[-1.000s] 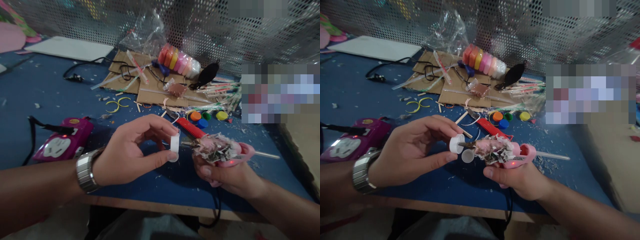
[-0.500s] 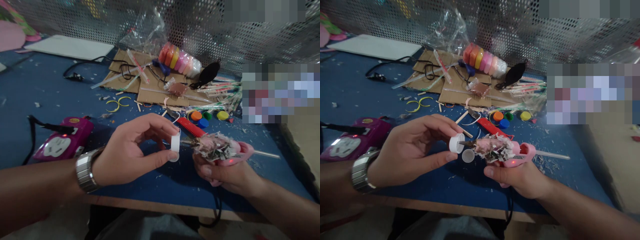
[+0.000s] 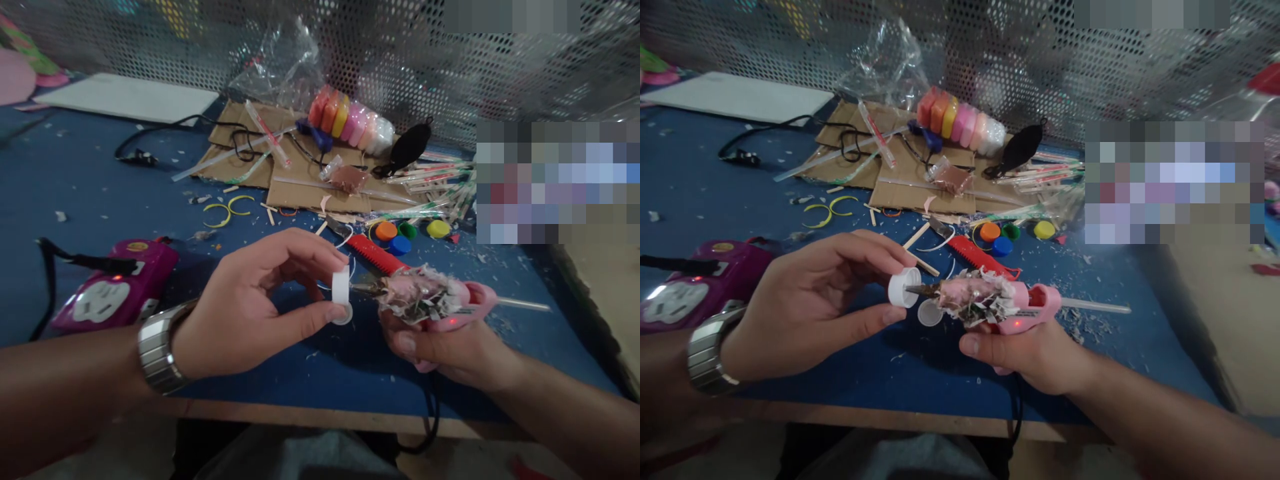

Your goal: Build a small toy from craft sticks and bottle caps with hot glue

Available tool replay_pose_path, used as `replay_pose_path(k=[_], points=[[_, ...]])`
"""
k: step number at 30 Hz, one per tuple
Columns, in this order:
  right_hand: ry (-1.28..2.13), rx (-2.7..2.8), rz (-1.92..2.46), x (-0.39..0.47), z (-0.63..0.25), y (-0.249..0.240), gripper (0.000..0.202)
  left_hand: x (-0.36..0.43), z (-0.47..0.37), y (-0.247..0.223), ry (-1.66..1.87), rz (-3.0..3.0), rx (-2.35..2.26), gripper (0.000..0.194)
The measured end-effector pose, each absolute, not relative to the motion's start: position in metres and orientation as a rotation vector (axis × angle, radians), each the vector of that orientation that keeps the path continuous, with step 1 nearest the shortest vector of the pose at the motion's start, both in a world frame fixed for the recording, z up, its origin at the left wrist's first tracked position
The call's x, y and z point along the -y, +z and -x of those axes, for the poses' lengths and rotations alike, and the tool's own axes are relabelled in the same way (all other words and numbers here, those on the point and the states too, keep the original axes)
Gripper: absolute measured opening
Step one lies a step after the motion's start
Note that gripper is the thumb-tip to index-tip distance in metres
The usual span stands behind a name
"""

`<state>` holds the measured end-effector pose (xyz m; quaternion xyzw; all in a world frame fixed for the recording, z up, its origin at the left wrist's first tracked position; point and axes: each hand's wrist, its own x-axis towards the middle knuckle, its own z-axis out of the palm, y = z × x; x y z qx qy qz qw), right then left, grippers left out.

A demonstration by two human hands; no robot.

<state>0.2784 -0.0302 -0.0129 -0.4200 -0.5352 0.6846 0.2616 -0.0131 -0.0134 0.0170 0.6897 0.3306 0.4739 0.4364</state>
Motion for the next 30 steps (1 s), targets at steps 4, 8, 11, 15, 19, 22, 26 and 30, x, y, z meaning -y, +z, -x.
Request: replay_pose_path(k=[4, 8, 11, 15, 19, 22, 26, 30], points=[[1.917, 1.425, 1.131, 0.0296, -0.2819, -0.0129, 0.041, 0.0134, 0.0128, 0.0174, 1.174, -1.722, -0.843, 0.031], [1.946, 1.419, 1.103, 0.0294, -0.2808, -0.0106, 0.039, 0.0130, 0.0130, 0.0168, 1.176, -1.716, -0.829, 0.032], [1.965, 1.407, 1.077, 0.0288, -0.2766, -0.0071, 0.038, 0.0125, 0.0126, 0.0161, 1.176, -1.716, -0.828, 0.032], [1.983, 1.400, 1.050, 0.0282, -0.2736, -0.0046, 0.039, 0.0126, 0.0123, 0.0167, 1.177, -1.720, -0.834, 0.032], [1.996, 1.377, 1.063, 0.0290, -0.2752, -0.0049, 0.036, 0.0132, 0.0128, 0.0182, 1.168, -1.709, -0.837, 0.032], [1.989, 1.383, 1.085, 0.0295, -0.2762, -0.0050, 0.036, 0.0132, 0.0124, 0.0188, 1.168, -1.708, -0.836, 0.030], [1.982, 1.391, 1.081, 0.0299, -0.2776, -0.0058, 0.036, 0.0124, 0.0116, 0.0183, 1.172, -1.710, -0.830, 0.031], [1.991, 1.405, 1.051, 0.0303, -0.2790, -0.0068, 0.033, 0.0120, 0.0121, 0.0171, 1.176, -1.713, -0.837, 0.032]])
